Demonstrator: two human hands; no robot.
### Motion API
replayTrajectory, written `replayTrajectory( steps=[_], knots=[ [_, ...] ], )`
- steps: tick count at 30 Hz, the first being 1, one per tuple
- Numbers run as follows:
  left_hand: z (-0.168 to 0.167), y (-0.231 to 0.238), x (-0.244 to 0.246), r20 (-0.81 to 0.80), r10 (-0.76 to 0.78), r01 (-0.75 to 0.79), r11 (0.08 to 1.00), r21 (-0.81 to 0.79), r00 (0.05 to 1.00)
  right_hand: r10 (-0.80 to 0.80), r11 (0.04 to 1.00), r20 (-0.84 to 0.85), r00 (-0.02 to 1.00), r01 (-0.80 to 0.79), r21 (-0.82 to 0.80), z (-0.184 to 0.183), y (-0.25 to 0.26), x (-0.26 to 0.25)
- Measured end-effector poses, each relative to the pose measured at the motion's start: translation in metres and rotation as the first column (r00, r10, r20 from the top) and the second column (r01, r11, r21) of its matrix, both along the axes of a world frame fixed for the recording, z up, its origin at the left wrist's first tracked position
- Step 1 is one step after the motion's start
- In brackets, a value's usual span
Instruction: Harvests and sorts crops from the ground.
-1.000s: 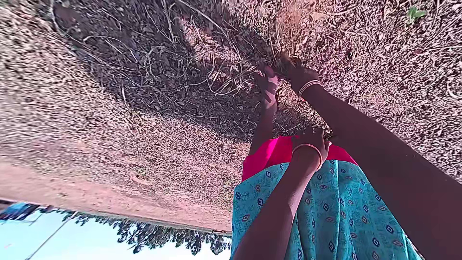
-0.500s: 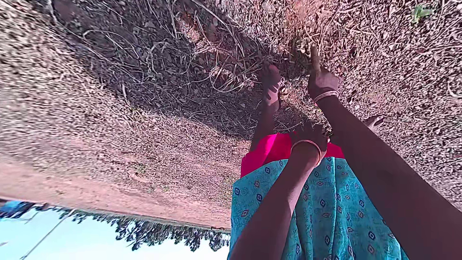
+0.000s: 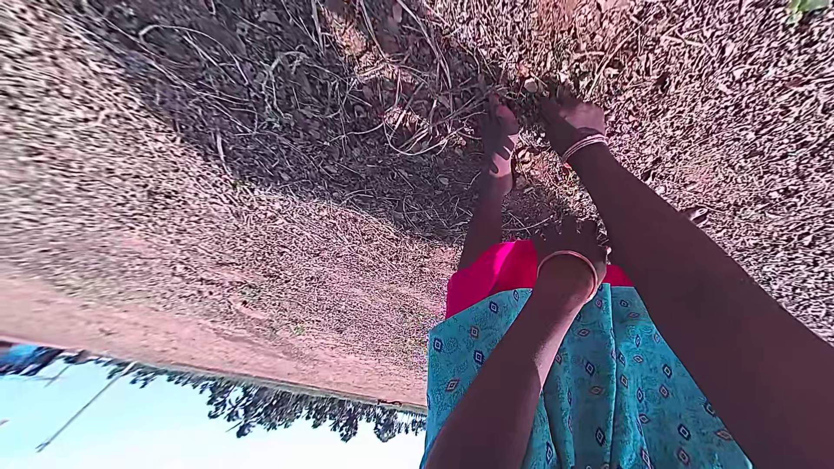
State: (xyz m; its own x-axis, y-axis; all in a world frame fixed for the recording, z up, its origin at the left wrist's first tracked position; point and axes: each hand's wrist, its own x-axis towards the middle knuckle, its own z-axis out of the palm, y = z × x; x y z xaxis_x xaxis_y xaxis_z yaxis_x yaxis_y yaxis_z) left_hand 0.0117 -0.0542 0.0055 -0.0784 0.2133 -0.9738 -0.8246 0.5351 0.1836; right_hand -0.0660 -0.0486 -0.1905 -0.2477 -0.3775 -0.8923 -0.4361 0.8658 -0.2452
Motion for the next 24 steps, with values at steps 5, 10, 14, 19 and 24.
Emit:
replayTrajectory(
  steps=[5,10,14,19,24],
  knots=[
    [-0.003,0.006,0.004,-0.054,0.002,-0.003,1.0,-0.014,0.999,-0.122,0.99,0.105,0.987,0.128,-0.059,-0.008,0.007,-0.034],
    [-0.002,0.007,0.003,-0.047,0.011,-0.01,1.0,0.017,0.999,-0.078,0.988,0.119,0.99,0.093,-0.124,0.001,0.01,-0.04],
    [0.0,0.004,0.003,-0.045,0.031,-0.03,0.999,0.009,0.999,0.08,0.995,0.099,0.992,-0.084,0.045,0.005,-0.028,-0.018],
    [0.002,0.002,0.003,-0.063,0.041,-0.041,0.999,-0.005,0.997,0.002,0.999,0.166,0.986,0.006,-0.049,-0.015,-0.031,-0.034],
    [0.002,0.004,0.004,-0.06,0.049,-0.048,0.999,0.013,0.997,-0.599,0.775,0.385,0.703,0.63,0.056,0.004,0.0,-0.068]
  ],
)
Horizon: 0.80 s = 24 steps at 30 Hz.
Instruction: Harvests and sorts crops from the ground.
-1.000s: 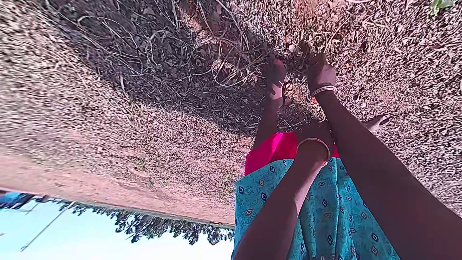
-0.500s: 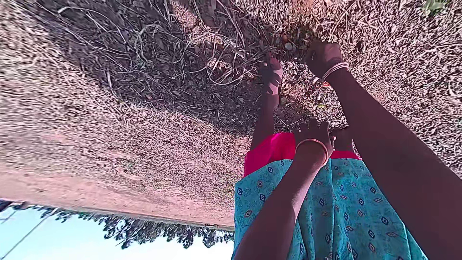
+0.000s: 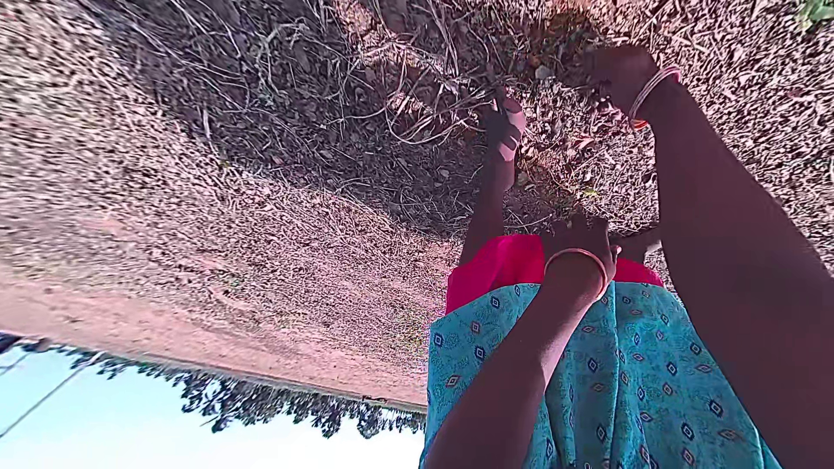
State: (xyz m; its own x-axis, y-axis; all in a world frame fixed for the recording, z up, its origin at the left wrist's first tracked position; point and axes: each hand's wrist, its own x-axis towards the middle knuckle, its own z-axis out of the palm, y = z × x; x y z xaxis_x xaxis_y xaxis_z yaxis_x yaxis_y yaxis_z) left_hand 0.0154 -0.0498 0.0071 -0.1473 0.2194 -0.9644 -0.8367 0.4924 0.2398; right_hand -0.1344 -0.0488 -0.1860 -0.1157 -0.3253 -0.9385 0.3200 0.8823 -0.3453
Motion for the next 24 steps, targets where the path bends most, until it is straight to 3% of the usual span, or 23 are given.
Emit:
replayTrajectory(
  steps=[1,3,6,10,12,14,17,20,22,24],
  knots=[
    [0.0,0.0,0.001,0.002,0.001,-0.001,1.0,-0.001,1.0,0.013,1.0,0.002,1.0,-0.013,0.017,0.004,0.003,-0.002],
    [-0.002,0.0,0.001,0.006,0.005,-0.005,1.0,-0.002,1.0,0.251,0.966,-0.045,0.967,-0.254,-0.051,0.004,0.01,-0.002],
    [-0.002,0.0,0.0,0.014,0.011,-0.011,1.0,0.001,1.0,0.589,0.759,-0.205,0.782,-0.622,-0.192,-0.007,0.005,0.022],
    [-0.001,-0.004,-0.004,0.017,-0.006,0.006,1.0,-0.004,1.0,0.744,0.641,-0.301,0.597,-0.765,0.068,-0.01,-0.008,0.061],
    [0.001,-0.005,-0.005,0.032,-0.006,0.006,1.0,-0.007,0.999,0.735,0.653,-0.316,0.6,-0.751,0.093,-0.011,-0.003,0.065],
    [0.001,-0.004,-0.005,0.04,-0.02,0.02,1.0,-0.007,0.999,0.62,0.77,-0.303,0.723,-0.635,0.061,-0.02,0.004,0.061],
    [-0.001,-0.002,-0.005,0.041,-0.017,0.017,1.0,0.005,0.999,0.247,0.96,-0.233,0.941,-0.27,-0.071,-0.017,0.019,0.042],
    [-0.001,-0.001,-0.004,0.042,-0.01,0.009,1.0,0.015,0.999,-0.128,0.969,-0.13,0.983,0.096,-0.228,-0.015,0.034,0.03],
    [-0.002,0.001,-0.003,0.03,-0.011,0.01,1.0,0.015,0.999,-0.119,0.981,-0.256,0.959,0.073,-0.181,-0.011,0.028,0.022],
    [-0.002,0.001,-0.003,0.026,-0.007,0.007,1.0,0.011,1.0,0.078,0.994,-0.401,0.913,-0.103,-0.042,-0.006,0.013,0.017]
  ],
)
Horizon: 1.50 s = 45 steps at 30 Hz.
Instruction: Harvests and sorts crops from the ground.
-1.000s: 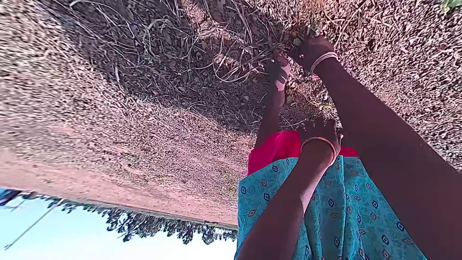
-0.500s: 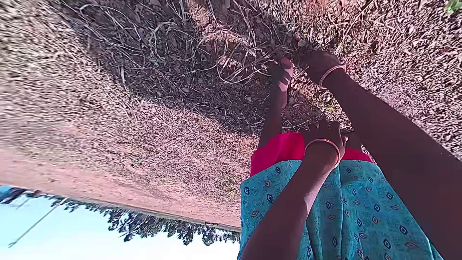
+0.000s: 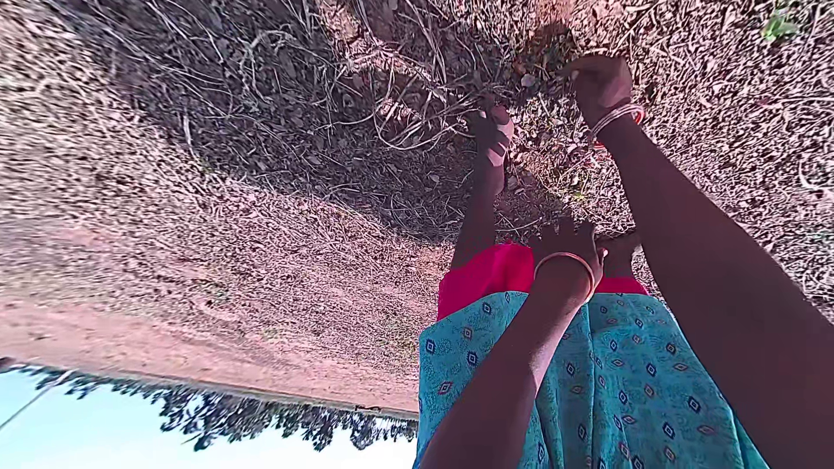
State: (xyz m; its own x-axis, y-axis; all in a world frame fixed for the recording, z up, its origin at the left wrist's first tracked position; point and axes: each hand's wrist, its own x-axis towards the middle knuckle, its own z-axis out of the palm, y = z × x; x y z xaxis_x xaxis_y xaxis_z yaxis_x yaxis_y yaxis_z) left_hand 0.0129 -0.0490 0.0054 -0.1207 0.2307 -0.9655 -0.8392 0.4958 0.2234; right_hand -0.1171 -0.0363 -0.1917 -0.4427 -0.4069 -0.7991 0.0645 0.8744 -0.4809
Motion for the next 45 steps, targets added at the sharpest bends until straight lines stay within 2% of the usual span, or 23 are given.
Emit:
replayTrajectory(
  steps=[2,3,5,6,8,10,13,15,17,19,21,22,24,25,27,30,33,35,37,39,41,43,45],
  knots=[
    [0.0,0.0,0.0,0.005,-0.009,0.009,1.0,-0.006,1.0,0.233,0.961,-0.028,0.972,-0.226,0.159,0.006,-0.018,0.01],
    [0.0,0.001,-0.001,0.008,-0.012,0.012,1.0,-0.008,1.0,0.364,0.902,0.053,0.93,-0.366,0.228,0.012,-0.025,0.02],
    [0.0,-0.001,-0.001,0.013,-0.009,0.009,1.0,-0.02,1.0,0.566,0.757,0.245,0.787,-0.614,0.224,0.023,-0.034,0.045],
    [0.0,-0.003,0.0,0.017,-0.012,0.012,1.0,-0.024,1.0,0.615,0.706,0.309,0.725,-0.681,0.194,0.028,-0.035,0.058],
    [0.0,-0.002,-0.003,0.019,-0.028,0.028,1.0,-0.013,0.999,0.651,0.669,0.351,0.673,-0.727,0.154,0.035,-0.025,0.069],
    [-0.001,0.001,-0.004,0.026,-0.05,0.05,0.999,0.002,0.998,0.605,0.728,0.299,0.738,-0.665,0.167,0.032,-0.013,0.064],
    [-0.003,0.002,0.0,0.011,-0.053,0.053,0.999,-0.002,0.999,0.308,0.902,0.114,0.945,-0.328,0.282,0.026,-0.01,0.04],
    [-0.004,0.004,0.001,0.017,-0.049,0.049,0.999,-0.004,0.999,0.191,0.894,0.07,0.979,-0.203,0.4,0.022,-0.013,0.029],
    [-0.004,0.003,0.0,0.023,-0.037,0.037,0.999,-0.004,0.999,0.316,0.842,0.181,0.931,-0.364,0.4,0.027,-0.011,0.033],
    [-0.003,0.003,-0.001,0.017,-0.03,0.031,0.999,-0.012,0.999,0.53,0.761,0.283,0.799,-0.596,0.258,0.033,-0.005,0.043],
    [-0.003,0.001,-0.004,0.023,-0.036,0.036,0.999,-0.013,0.999,0.628,0.72,0.298,0.719,-0.682,0.127,0.033,0.002,0.047],
    [-0.003,0.001,-0.005,0.022,-0.038,0.038,0.999,-0.014,0.999,0.6,0.756,0.275,0.751,-0.645,0.111,0.032,0.005,0.045],
    [-0.003,0.001,-0.006,0.027,-0.038,0.039,0.999,-0.011,0.999,0.403,0.888,0.171,0.899,-0.429,0.167,0.028,0.007,0.033],
    [-0.003,0.001,-0.007,0.037,-0.042,0.042,0.999,-0.008,0.998,0.296,0.92,0.117,0.948,-0.316,0.23,0.025,0.002,0.027],
    [-0.004,0.001,-0.009,0.052,-0.05,0.049,0.999,0.004,0.997,0.19,0.903,0.087,0.978,-0.209,0.376,0.023,-0.015,0.016],
    [-0.003,0.002,-0.009,0.047,-0.069,0.069,0.998,0.004,0.997,0.28,0.844,0.156,0.947,-0.321,0.43,0.03,-0.021,0.027],
    [-0.001,0.001,-0.014,0.047,-0.068,0.068,0.998,0.007,0.997,0.404,0.81,0.285,0.869,-0.485,0.33,0.044,-0.018,0.042],
    [0.0,0.0,-0.017,0.052,-0.076,0.076,0.997,0.006,0.996,0.368,0.849,0.262,0.892,-0.438,0.296,0.042,-0.012,0.045],
    [0.0,-0.001,-0.017,0.057,-0.077,0.077,0.997,0.0,0.995,0.247,0.913,0.123,0.961,-0.273,0.302,0.034,-0.013,0.038],
    [-0.001,0.0,-0.015,0.047,-0.078,0.078,0.997,-0.004,0.996,0.169,0.932,-0.015,0.986,-0.154,0.329,0.02,-0.024,0.022],
    [-0.001,0.004,-0.014,0.026,-0.075,0.075,0.997,0.0,0.997,0.219,0.909,-0.046,0.975,-0.187,0.371,0.008,-0.031,0.003],
    [-0.002,0.006,-0.014,0.006,-0.079,0.079,0.997,-0.006,0.997,0.327,0.873,0.006,0.945,-0.305,0.381,0.0,-0.033,-0.007],
    [-0.002,0.005,-0.012,0.014,-0.084,0.084,0.996,-0.009,0.996,0.36,0.861,0.058,0.931,-0.355,0.365,0.0,-0.029,-0.008]
  ],
)
